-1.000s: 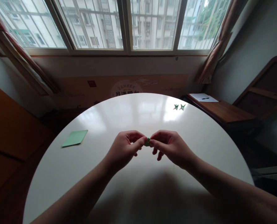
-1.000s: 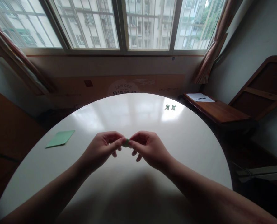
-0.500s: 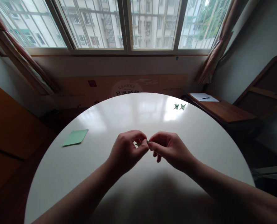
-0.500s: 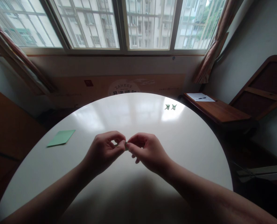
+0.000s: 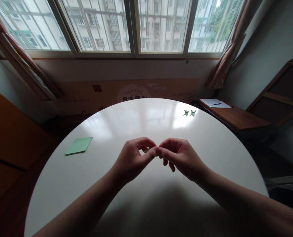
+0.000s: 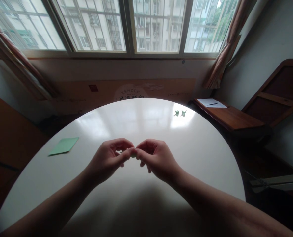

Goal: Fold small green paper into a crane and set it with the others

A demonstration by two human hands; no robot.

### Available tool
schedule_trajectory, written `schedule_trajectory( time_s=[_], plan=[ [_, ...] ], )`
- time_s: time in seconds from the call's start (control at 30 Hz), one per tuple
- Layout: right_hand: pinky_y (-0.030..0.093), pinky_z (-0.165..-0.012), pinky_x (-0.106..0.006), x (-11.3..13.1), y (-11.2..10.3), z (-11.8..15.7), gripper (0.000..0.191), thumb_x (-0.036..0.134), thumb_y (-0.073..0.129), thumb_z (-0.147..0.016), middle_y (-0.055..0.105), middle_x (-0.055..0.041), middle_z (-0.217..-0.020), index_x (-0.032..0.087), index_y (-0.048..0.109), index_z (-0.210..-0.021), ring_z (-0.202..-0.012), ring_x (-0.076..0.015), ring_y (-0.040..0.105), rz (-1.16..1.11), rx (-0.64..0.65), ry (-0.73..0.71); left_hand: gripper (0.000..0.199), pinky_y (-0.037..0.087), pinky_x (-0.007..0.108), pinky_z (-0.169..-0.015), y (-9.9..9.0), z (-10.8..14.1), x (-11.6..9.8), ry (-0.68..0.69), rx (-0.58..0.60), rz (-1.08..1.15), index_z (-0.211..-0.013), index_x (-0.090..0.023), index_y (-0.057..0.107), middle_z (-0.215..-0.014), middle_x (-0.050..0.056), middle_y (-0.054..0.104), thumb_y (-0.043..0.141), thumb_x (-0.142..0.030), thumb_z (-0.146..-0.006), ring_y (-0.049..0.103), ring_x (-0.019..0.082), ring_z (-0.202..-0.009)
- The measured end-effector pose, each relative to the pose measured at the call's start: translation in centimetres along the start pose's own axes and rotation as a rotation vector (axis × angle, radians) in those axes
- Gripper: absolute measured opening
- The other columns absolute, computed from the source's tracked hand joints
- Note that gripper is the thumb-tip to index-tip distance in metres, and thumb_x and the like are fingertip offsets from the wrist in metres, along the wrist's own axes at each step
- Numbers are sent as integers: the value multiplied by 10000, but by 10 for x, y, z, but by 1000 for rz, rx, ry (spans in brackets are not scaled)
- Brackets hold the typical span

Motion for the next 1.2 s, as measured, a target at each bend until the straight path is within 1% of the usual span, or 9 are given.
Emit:
schedule_trajectory(
  time_s=[0.17,0.3,0.53,0.67,0.8,0.87,0.97,1.07,1.2],
  plan=[
    [421,-353,-158,-1,-1,1,181,311,778,-809,697,-37,-759,154,729,-883,-587,-139,651,45,9,3,172,495,198,-475,0,0,0,24,-45,-50,-774,-149,728,-658,8,660,637,-260,-868,574,117,-562],
    [415,-342,-162,-1,-1,0,236,354,805,-783,701,-48,-769,147,718,-853,-595,-150,656,42,10,28,195,506,199,-451,-1,0,1,-50,-7,58,-808,-137,723,-655,9,640,644,-303,-873,573,122,-562],
    [389,-347,-163,-2,-3,-3,336,448,814,-767,677,-33,-700,148,665,-758,-559,-140,637,-108,8,128,320,466,181,-391,-5,-6,7,-168,59,162,-755,-121,700,-585,6,602,677,-426,-850,549,110,-495],
    [371,-350,-159,-3,-6,-3,323,440,801,-782,679,-30,-713,152,658,-767,-557,-131,635,-134,-8,126,360,460,183,-385,-8,-5,10,-136,66,115,-757,-132,652,-621,6,596,636,-471,-877,554,115,-511],
    [379,-353,-170,-4,-6,-3,307,422,817,-765,677,-29,-706,156,665,-779,-574,-147,641,-81,11,103,300,449,184,-398,-6,-4,8,-81,94,66,-802,-132,665,-635,1,591,613,-413,-894,548,111,-514],
    [395,-362,-179,-3,-5,-2,299,437,782,-801,688,-43,-745,160,671,-806,-617,-164,654,-4,40,81,266,442,190,-404,-5,-4,7,-65,106,31,-787,-133,673,-618,-3,587,612,-369,-893,536,109,-503],
    [408,-399,-186,-1,-2,0,288,451,668,-901,687,-60,-784,168,679,-849,-698,-179,661,198,85,4,246,438,194,-426,-4,-3,6,-31,118,-14,-752,-139,683,-611,2,605,605,-324,-894,532,108,-504],
    [387,-420,-194,1,1,1,300,435,597,-951,671,-44,-747,173,668,-823,-618,-139,617,317,104,-49,249,446,193,-458,-5,-3,6,4,158,-26,-750,-144,691,-659,21,653,583,-307,-904,560,114,-545],
    [365,-416,-209,2,1,1,288,419,586,-958,671,-26,-734,171,663,-834,-482,-86,514,247,96,-39,332,415,195,-442,-8,-4,7,-1,151,-31,-674,-154,624,-554,-11,565,553,-363,-922,513,103,-487]
  ],
)
Point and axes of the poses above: each hand's wrist, its own z-axis away from the middle knuckle, its own y-axis out of the palm, x = y × z, the point moved 2 cm from there along -z, towards the middle knuckle
